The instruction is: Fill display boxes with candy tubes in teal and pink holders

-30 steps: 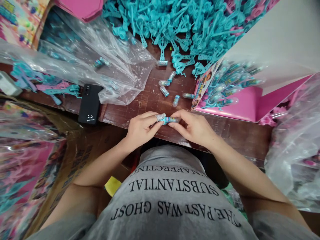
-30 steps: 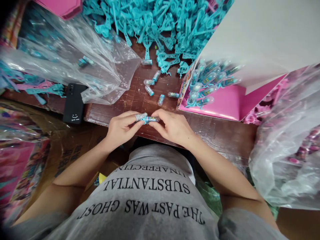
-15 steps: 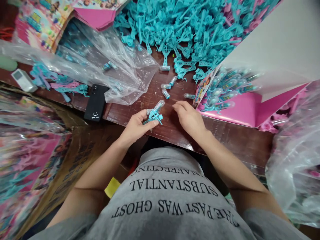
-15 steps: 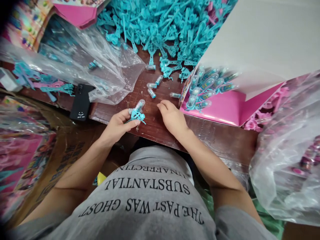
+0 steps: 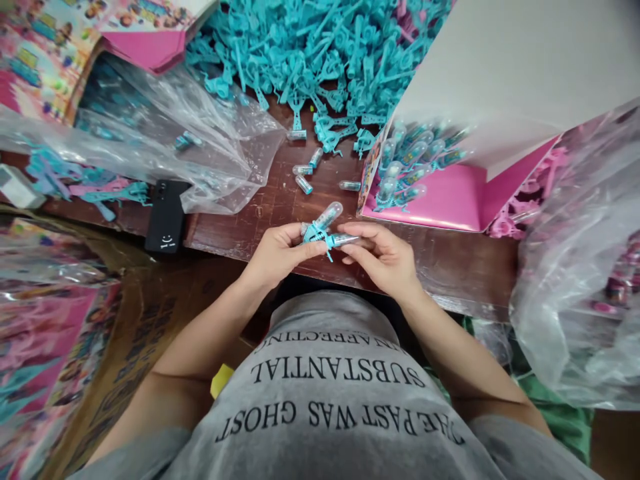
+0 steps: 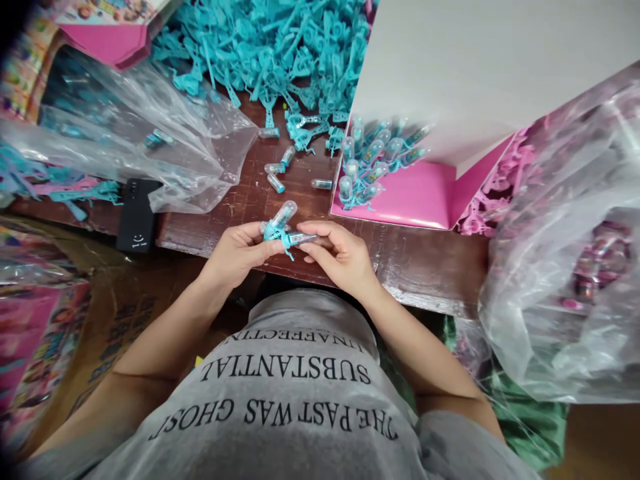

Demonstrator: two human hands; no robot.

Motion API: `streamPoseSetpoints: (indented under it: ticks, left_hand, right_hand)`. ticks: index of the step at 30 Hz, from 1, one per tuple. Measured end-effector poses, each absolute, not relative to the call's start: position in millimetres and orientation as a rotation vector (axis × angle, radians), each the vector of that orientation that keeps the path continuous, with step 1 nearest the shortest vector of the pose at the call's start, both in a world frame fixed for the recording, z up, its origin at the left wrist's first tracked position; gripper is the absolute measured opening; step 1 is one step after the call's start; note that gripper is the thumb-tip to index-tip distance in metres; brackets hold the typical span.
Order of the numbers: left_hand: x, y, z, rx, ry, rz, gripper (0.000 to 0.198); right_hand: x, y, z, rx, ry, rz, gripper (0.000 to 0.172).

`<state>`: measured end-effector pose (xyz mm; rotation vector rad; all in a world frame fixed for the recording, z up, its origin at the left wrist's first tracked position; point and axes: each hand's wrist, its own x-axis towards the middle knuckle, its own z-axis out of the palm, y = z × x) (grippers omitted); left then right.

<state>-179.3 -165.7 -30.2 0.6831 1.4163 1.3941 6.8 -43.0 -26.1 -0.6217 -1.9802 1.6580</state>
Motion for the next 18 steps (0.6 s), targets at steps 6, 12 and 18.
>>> streamPoseSetpoints:
  ticks: [6, 12, 18]
  left_hand:
    - [-174.9, -159.0, -19.1, 0.921, 1.557, 1.314, 0.031]
    - [-163.4, -148.7, -13.0, 1.119, 1.587, 1.228, 0.024]
    - [-147.4, -136.7, 0.0, 1.305, 1.599, 1.213, 0.021]
  right_hand:
    - [25.1, -26.0, -8.8, -0.324, -2.454, 0.952, 0.022]
    - [48.9, -25.3, -4.6, -0.324, -2.606, 0.665, 0.03]
    - [61.1, -18.6, 11.8, -0.585, -2.334, 1.379, 0.03]
